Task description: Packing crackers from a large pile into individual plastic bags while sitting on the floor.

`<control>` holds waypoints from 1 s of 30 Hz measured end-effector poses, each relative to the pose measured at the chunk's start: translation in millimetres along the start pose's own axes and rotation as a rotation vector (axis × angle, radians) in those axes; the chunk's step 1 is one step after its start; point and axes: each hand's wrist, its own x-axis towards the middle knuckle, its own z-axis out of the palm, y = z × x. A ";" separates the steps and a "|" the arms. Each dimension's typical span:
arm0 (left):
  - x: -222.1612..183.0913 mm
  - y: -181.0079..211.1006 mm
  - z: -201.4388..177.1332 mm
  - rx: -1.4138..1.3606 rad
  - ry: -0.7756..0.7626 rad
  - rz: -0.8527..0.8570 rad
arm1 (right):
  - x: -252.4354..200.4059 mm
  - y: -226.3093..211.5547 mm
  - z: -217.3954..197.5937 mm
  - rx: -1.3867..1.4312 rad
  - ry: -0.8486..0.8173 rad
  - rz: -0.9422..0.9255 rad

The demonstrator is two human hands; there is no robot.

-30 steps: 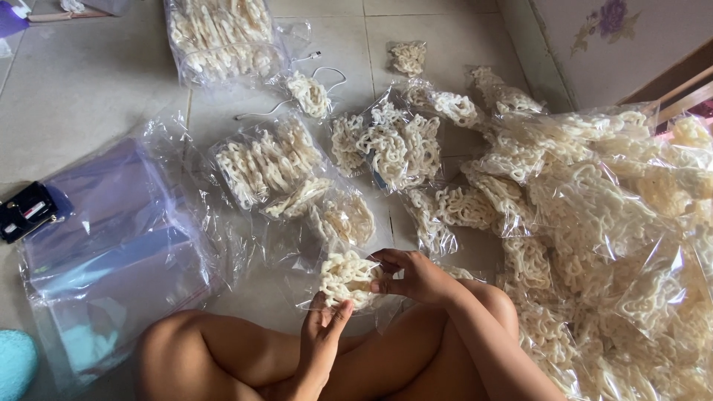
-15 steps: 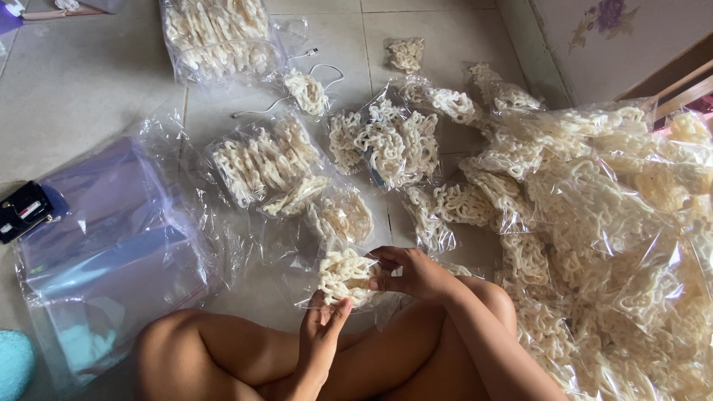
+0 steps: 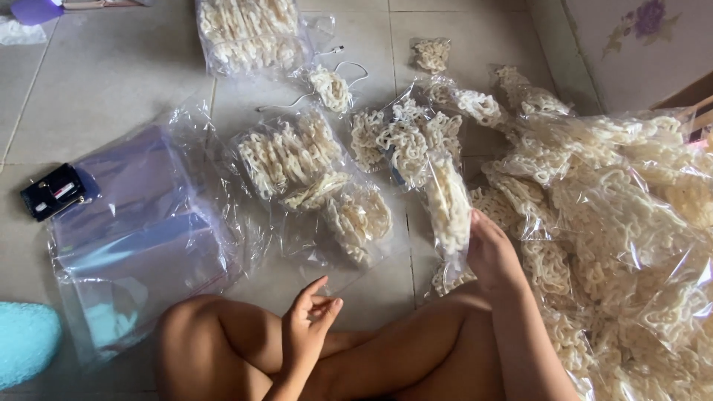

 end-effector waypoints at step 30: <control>26.9 -36.0 10.2 0.652 0.301 0.593 | 4.7 83.4 69.6 -1.507 -0.284 0.143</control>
